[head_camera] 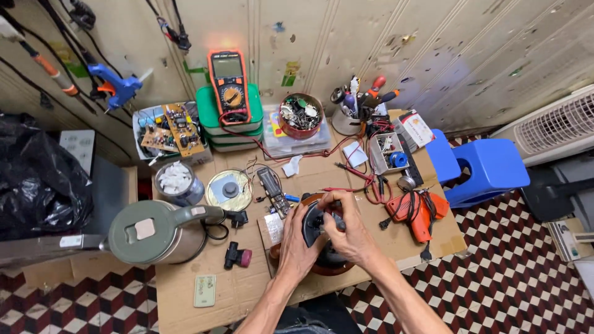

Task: Repairing the heating element and internal wiring in the base of a ceramic electric pot.

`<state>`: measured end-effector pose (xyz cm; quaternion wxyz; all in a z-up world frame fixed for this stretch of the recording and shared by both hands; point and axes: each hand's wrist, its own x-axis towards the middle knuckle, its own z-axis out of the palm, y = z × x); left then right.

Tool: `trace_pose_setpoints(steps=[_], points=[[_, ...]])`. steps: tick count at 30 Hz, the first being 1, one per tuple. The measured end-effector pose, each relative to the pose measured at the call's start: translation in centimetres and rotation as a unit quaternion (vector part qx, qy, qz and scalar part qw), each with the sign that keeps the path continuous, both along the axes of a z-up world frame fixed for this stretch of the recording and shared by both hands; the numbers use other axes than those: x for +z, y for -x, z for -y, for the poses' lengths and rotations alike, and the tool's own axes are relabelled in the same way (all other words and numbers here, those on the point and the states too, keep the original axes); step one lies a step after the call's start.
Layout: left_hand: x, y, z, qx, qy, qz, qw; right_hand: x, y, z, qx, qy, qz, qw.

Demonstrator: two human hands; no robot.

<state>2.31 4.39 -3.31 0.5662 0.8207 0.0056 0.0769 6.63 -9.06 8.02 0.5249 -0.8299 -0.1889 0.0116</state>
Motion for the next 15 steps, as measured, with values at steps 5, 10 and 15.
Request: trace_pose_setpoints(steps=[5,10,15], points=[[2.1,0.2,-0.3,-0.002,0.006,-0.025,1.0,2.4,-1.7,1.6,0.102,0.017,-0.106,0.989],[2.6,0.2,-0.5,-0.017,0.008,-0.05,0.999,3.5,-1.7,2.9,0.109,0.05,-0.208,0.971],[2.2,0.1,-0.4,-0.016,-0.007,-0.047,0.999,3.6,-2.3,3.8,0.199,0.124,-0.093,0.968]])
